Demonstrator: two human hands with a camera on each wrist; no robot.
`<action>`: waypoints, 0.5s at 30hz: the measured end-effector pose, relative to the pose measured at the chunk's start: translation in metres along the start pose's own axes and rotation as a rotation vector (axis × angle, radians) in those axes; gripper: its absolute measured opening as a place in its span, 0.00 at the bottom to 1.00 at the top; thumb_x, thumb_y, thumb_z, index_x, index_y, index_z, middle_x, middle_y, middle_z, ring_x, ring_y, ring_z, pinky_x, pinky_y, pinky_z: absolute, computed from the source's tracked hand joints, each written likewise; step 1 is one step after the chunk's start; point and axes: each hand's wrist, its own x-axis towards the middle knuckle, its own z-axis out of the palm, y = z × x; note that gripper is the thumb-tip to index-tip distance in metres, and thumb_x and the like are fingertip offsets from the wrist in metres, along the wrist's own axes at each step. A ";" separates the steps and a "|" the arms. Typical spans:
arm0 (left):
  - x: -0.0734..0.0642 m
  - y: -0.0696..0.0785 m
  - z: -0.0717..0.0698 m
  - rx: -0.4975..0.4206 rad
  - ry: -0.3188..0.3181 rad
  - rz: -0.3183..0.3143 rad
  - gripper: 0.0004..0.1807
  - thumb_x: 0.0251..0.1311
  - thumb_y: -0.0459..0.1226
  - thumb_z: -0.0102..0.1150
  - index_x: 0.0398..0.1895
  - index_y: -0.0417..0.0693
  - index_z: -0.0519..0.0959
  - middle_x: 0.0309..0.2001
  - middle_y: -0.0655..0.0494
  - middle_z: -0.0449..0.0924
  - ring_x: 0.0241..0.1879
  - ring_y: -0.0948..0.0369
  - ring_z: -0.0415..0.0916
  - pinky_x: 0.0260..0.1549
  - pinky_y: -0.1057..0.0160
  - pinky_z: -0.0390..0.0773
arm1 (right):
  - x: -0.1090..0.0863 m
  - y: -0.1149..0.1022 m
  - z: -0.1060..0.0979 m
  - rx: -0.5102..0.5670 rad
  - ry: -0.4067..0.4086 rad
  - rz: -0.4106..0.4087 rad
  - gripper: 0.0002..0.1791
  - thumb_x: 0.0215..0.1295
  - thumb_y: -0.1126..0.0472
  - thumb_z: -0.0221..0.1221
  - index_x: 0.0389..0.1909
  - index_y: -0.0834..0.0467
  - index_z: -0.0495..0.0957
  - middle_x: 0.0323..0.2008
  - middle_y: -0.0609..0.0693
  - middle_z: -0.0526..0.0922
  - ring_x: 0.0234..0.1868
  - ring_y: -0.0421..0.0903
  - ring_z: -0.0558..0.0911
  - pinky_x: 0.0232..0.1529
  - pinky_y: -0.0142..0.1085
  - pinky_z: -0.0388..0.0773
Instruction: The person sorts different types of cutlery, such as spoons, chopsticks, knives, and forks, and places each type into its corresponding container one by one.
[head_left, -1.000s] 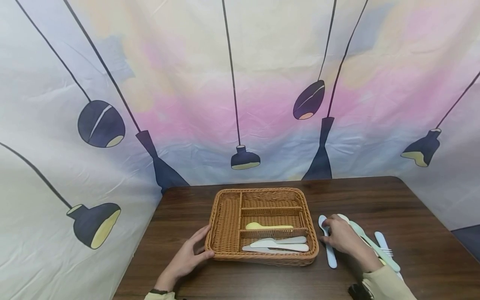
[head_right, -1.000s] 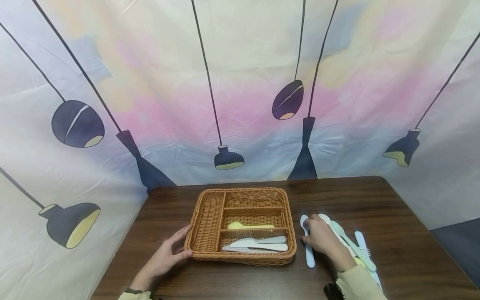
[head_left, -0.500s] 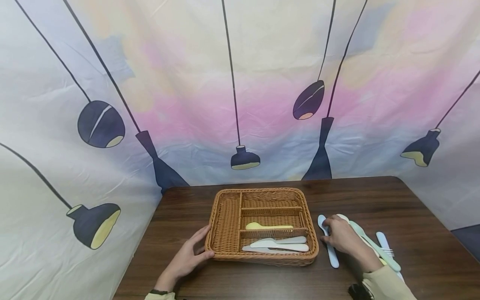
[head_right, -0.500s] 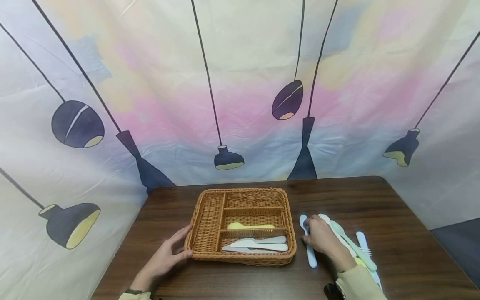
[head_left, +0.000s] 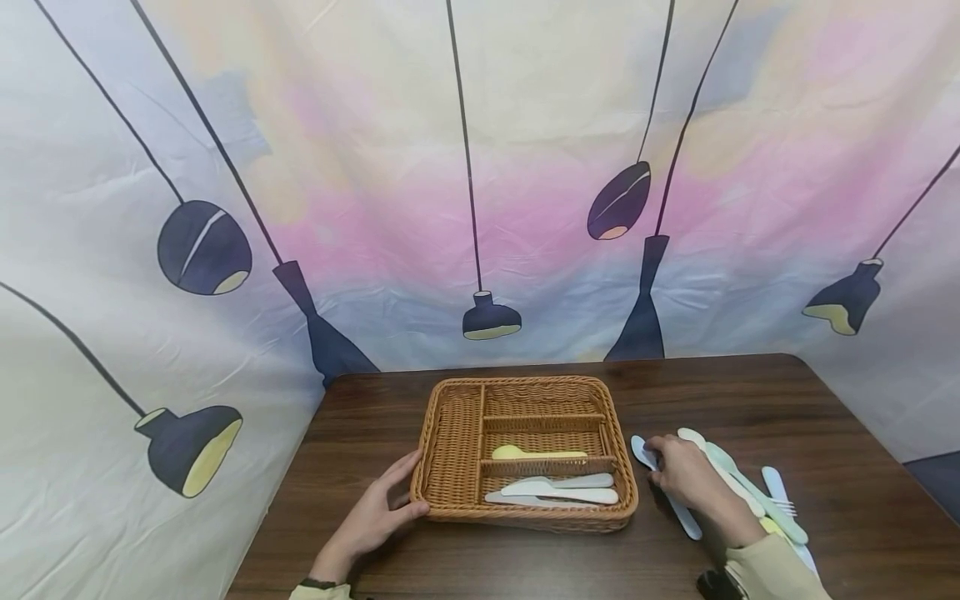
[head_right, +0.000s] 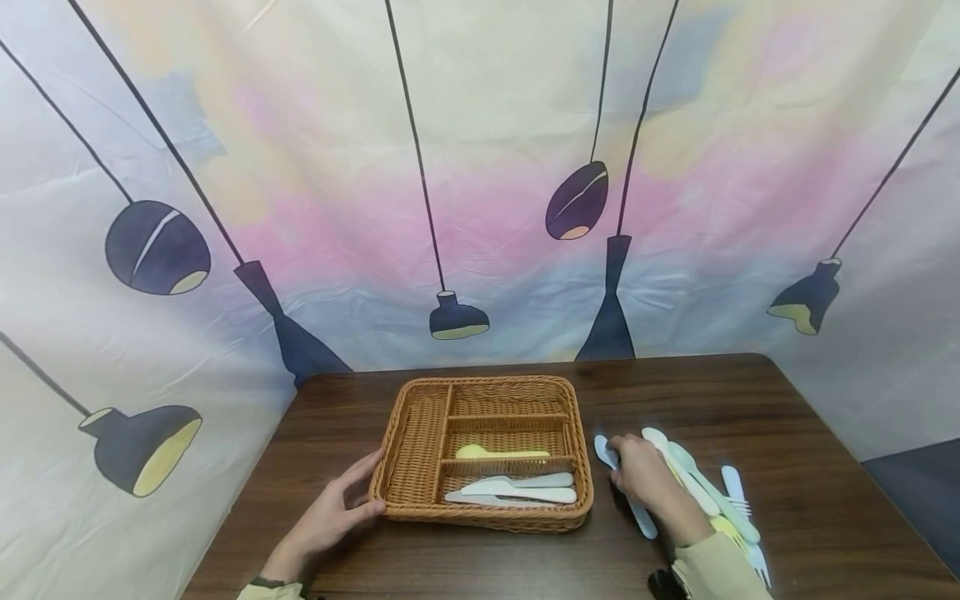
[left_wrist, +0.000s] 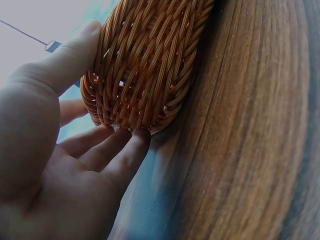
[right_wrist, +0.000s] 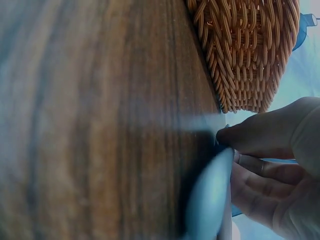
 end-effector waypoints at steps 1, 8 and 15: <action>0.000 0.000 0.000 0.000 0.002 -0.007 0.46 0.57 0.37 0.68 0.77 0.50 0.55 0.76 0.45 0.51 0.72 0.46 0.52 0.60 0.61 0.76 | 0.000 0.000 0.000 -0.001 -0.001 0.003 0.20 0.47 0.69 0.70 0.45 0.65 0.82 0.30 0.52 0.78 0.29 0.45 0.76 0.25 0.39 0.78; -0.001 0.000 -0.001 -0.001 -0.014 0.018 0.46 0.57 0.38 0.68 0.77 0.48 0.54 0.76 0.42 0.50 0.72 0.43 0.50 0.61 0.59 0.76 | -0.001 0.001 -0.001 -0.011 -0.022 0.021 0.20 0.48 0.69 0.70 0.45 0.67 0.81 0.29 0.52 0.77 0.28 0.46 0.75 0.23 0.38 0.76; -0.001 -0.002 -0.002 -0.007 -0.026 0.031 0.45 0.59 0.37 0.66 0.77 0.48 0.54 0.76 0.41 0.48 0.72 0.42 0.49 0.61 0.58 0.75 | 0.000 0.000 -0.003 0.010 -0.075 0.084 0.19 0.51 0.68 0.68 0.46 0.68 0.80 0.29 0.53 0.78 0.27 0.45 0.74 0.22 0.36 0.74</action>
